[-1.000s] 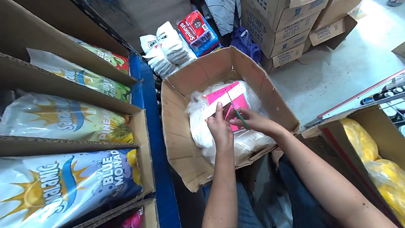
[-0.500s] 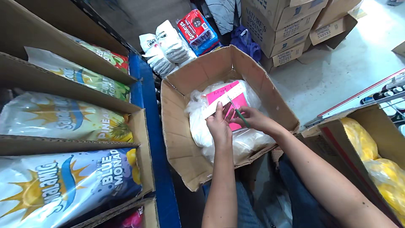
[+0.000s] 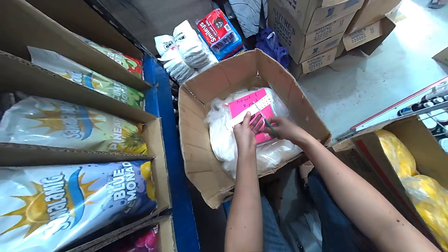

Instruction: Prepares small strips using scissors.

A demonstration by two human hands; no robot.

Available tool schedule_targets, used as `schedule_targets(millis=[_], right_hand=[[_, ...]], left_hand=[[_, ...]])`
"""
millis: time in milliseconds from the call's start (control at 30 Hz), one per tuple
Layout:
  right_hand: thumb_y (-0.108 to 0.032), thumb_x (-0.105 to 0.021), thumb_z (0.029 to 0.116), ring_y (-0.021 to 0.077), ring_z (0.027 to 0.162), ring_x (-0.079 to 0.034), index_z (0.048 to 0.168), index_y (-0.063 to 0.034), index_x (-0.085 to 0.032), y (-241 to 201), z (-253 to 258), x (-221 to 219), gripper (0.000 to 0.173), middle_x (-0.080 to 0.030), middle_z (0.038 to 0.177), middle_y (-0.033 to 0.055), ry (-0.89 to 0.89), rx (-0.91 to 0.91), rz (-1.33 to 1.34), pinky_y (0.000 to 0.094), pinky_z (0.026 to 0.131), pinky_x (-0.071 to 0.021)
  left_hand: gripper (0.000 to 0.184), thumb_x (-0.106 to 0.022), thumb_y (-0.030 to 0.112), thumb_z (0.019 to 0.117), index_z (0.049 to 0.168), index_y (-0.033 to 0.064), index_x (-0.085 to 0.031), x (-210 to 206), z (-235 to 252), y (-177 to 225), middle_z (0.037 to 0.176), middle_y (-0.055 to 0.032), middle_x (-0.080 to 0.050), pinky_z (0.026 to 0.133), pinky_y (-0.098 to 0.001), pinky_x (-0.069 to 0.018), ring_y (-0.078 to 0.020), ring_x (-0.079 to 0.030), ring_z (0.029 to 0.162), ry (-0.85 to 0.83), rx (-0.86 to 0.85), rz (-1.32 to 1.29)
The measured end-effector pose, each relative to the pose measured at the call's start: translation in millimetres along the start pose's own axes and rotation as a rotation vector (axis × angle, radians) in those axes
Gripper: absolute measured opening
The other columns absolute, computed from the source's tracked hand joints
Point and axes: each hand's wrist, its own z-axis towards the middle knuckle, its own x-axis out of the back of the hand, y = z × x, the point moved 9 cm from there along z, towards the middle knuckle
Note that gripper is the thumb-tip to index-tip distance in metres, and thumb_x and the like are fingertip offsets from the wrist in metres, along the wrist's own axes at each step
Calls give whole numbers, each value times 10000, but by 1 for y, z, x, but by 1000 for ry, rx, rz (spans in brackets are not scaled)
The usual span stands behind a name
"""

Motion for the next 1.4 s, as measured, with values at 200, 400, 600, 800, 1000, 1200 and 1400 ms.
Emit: schedule_targets(millis=[200,400,600,800,1000,1200,1400], right_hand=[[-178,-677,999,7,540,-475,1126,12,-624,7,6,2,234,-606,698,-15,2,-26,-23,176,525,-379],[-192,-678,1001,12,550,-484,1123,11,-633,10,8,3,241,-603,700,-16,5,-51,-79,185,541,-399],[-224,-684,999,1,539,-485,1130,5,-631,13,8,5,269,-620,703,-23,-5,-85,-94,179,530,-391],[-337,-670,1006,31,575,-480,1216,-8,-616,16,7,10,394,-621,750,5,30,-125,-111,212,563,-393],[-328,-663,1012,64,625,-496,1240,-2,-609,12,1,28,402,-635,799,41,183,-109,-95,253,610,-414],[-325,-667,1010,110,691,-538,1242,4,-605,9,-1,35,407,-664,872,85,209,-95,-139,306,679,-444],[-330,-687,997,219,869,-654,1288,21,-582,11,1,34,468,-688,1028,170,213,-76,-165,419,855,-521]], left_hand=[[271,-550,133,1056,1270,-28,-511,2,2,-3,1035,-171,-657,662,-325,-612,-221,-719,782,6,33,41],[310,-545,140,1062,1315,-28,-485,4,3,-1,1083,-183,-630,664,-327,-600,-222,-701,798,15,8,100],[330,-555,137,1058,1340,-14,-475,12,11,16,1081,-177,-620,656,-322,-592,-211,-689,788,39,-46,142],[384,-565,162,1059,1408,32,-474,1,44,27,1089,-146,-632,672,-295,-548,-158,-649,785,-11,-67,455],[450,-572,298,1059,1333,-60,-571,-27,77,0,1214,-209,-672,928,-425,-511,-257,-658,1050,-375,15,1048],[329,-591,206,1037,1167,-82,-681,13,110,17,1127,-269,-696,965,-589,-494,-408,-676,1047,-367,-78,1542],[319,-619,173,992,1209,-53,-679,63,125,18,1205,-316,-650,977,-652,-468,-467,-633,1134,-143,-8,1689]])
